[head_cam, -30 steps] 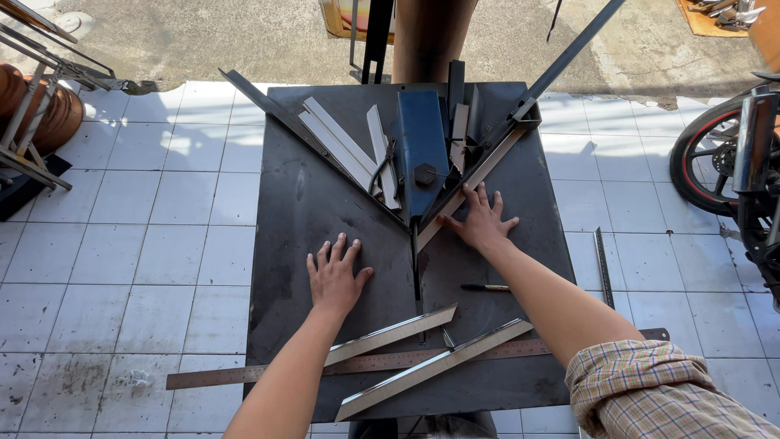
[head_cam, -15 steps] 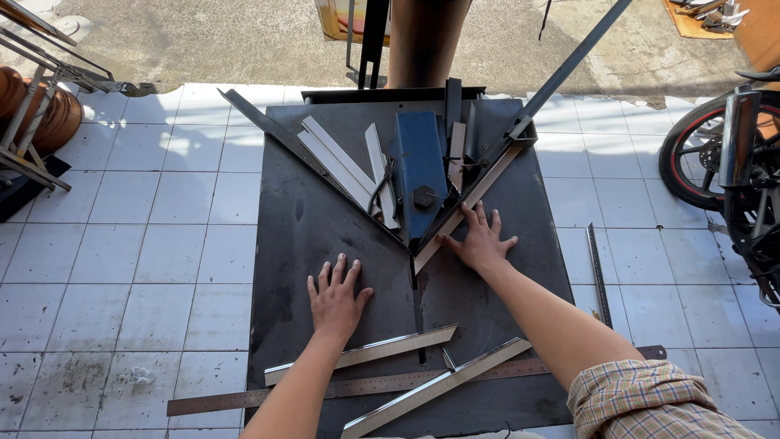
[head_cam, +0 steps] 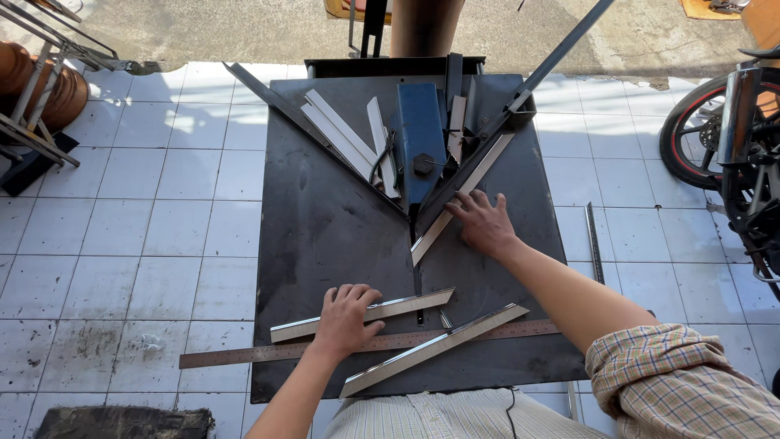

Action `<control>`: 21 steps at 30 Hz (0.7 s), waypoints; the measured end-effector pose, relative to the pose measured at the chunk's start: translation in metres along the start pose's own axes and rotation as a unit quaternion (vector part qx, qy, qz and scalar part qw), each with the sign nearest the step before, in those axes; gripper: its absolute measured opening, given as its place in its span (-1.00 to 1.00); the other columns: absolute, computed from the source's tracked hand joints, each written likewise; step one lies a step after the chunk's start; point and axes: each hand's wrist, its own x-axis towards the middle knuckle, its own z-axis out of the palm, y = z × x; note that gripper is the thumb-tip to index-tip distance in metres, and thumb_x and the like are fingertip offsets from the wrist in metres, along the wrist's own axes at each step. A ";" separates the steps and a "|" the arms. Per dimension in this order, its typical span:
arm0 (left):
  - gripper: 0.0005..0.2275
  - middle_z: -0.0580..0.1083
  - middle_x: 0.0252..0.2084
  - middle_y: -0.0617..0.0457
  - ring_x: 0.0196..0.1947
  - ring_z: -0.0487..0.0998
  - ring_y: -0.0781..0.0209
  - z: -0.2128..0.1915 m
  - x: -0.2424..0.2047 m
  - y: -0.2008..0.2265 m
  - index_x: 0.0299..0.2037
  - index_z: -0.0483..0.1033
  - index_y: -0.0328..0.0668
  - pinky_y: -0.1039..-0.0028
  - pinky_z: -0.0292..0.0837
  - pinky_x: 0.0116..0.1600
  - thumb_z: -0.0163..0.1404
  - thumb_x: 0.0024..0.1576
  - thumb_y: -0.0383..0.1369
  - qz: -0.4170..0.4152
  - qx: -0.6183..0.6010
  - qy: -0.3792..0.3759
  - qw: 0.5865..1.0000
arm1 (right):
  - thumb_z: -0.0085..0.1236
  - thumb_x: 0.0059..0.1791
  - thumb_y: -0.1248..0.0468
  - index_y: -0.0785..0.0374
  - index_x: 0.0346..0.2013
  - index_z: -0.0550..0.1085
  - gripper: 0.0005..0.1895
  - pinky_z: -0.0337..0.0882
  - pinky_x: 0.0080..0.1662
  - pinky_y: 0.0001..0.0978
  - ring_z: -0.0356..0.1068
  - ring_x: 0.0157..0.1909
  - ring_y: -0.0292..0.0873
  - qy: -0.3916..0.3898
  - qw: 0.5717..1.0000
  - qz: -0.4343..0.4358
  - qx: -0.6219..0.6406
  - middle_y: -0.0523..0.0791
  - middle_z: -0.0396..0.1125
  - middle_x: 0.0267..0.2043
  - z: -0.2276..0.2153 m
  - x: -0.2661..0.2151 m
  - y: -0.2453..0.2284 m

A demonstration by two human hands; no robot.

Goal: The person measures and marks metal bars with a ruler and marker, then uses a chop saw to cut the bars into smaller pieces. The person handles the metal bars and tools directly, performing the cutting task in a workshop setting.

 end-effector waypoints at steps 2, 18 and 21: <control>-0.54 0.39 0.28 0.14 0.41 0.40 0.01 0.007 -0.008 -0.001 0.36 0.44 0.21 -0.21 0.24 0.55 0.24 0.28 -0.06 0.003 0.016 0.017 1.000 | 0.22 -0.01 0.05 -0.32 0.39 0.32 -0.34 0.24 0.20 0.34 0.18 0.43 0.04 0.027 0.999 -0.043 -0.016 -0.21 0.19 0.41 0.010 0.012 0.016; -0.63 0.49 0.01 0.21 0.12 0.61 0.11 -0.012 -0.029 -0.085 0.09 0.62 0.33 0.04 0.37 0.52 0.28 0.07 -0.34 0.071 0.086 0.131 0.985 | 0.20 0.02 -0.02 -0.23 0.36 0.40 -0.42 0.21 0.52 0.29 0.34 0.37 -0.11 -0.108 0.981 -0.158 0.036 -0.23 0.31 0.31 -0.045 -0.034 -0.022; -0.62 0.49 0.01 0.24 0.15 0.61 0.14 -0.016 -0.022 -0.095 0.11 0.62 0.41 0.02 0.33 0.58 0.23 0.10 -0.34 0.043 0.072 0.159 0.984 | 0.32 0.01 0.04 -0.27 0.36 0.42 -0.40 0.25 0.50 0.35 0.37 0.33 -0.09 -0.100 0.978 -0.181 0.023 -0.23 0.36 0.25 -0.056 -0.050 -0.018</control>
